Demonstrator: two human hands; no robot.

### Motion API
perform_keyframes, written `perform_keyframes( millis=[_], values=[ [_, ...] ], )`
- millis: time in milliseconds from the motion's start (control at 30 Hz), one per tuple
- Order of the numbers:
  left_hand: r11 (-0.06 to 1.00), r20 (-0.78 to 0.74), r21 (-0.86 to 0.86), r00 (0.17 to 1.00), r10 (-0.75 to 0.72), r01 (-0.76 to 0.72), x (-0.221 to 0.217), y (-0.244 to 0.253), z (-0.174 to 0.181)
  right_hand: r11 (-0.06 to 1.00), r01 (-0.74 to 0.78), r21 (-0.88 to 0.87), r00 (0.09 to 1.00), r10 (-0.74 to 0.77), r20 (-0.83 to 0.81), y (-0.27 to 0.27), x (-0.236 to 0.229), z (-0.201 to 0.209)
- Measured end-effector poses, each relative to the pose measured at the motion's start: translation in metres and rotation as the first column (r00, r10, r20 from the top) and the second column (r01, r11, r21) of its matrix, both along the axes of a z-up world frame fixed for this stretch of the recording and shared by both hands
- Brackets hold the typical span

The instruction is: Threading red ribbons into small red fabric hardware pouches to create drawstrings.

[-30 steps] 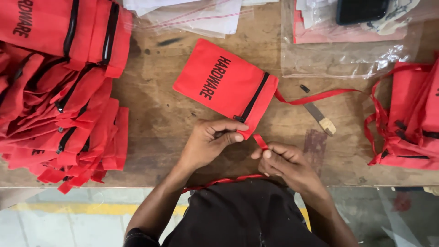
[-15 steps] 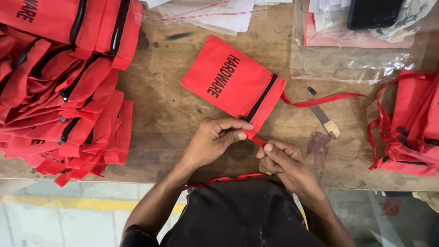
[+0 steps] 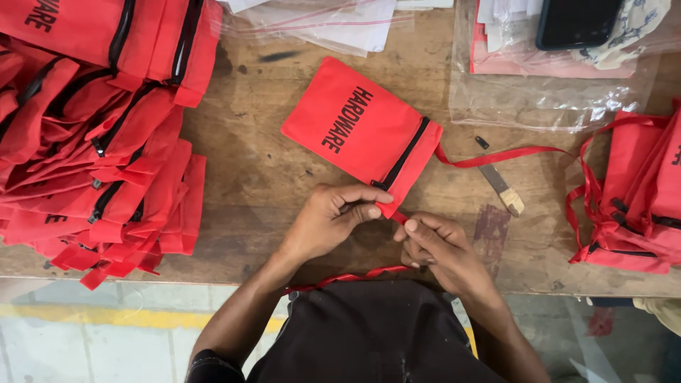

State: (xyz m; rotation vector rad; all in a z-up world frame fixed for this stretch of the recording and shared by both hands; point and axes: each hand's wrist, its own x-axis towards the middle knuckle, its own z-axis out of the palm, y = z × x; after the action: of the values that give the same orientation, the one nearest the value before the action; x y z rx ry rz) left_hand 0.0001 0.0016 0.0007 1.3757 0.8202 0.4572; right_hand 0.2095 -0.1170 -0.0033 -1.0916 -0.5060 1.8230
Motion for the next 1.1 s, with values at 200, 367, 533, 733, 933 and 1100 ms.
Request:
perform_keyframes(
  millis=[200, 367, 533, 733, 933, 1100],
  values=[
    [0.999, 0.005, -0.048, 1.000, -0.013, 0.013, -0.002, 0.001, 0.000, 1.000, -0.007, 0.000, 1.000, 0.007, 0.029, 0.005, -0.003, 0.004],
    [0.998, 0.004, 0.065, 1.000, -0.024, 0.024, -0.002, 0.002, 0.001, 0.999, -0.015, -0.045, 0.998, 0.018, 0.055, 0.009, -0.006, 0.003],
    [0.996, 0.014, 0.092, 1.000, -0.013, 0.012, -0.002, 0.001, 0.001, 0.998, -0.024, -0.059, 0.998, 0.027, 0.061, 0.013, -0.008, 0.005],
    [0.991, 0.045, 0.128, 0.999, 0.022, -0.028, 0.000, -0.002, 0.000, 0.997, -0.023, -0.069, 0.999, 0.025, 0.037, 0.013, -0.010, 0.001],
    [0.981, 0.034, 0.190, 0.999, 0.043, -0.049, 0.000, -0.004, 0.004, 0.996, -0.052, -0.077, 0.991, 0.061, 0.118, 0.010, -0.013, 0.015],
    [0.977, 0.028, 0.206, 0.998, 0.051, -0.056, -0.001, -0.003, 0.003, 0.975, 0.113, -0.193, 0.974, -0.070, 0.214, -0.001, -0.013, 0.019]
  ],
)
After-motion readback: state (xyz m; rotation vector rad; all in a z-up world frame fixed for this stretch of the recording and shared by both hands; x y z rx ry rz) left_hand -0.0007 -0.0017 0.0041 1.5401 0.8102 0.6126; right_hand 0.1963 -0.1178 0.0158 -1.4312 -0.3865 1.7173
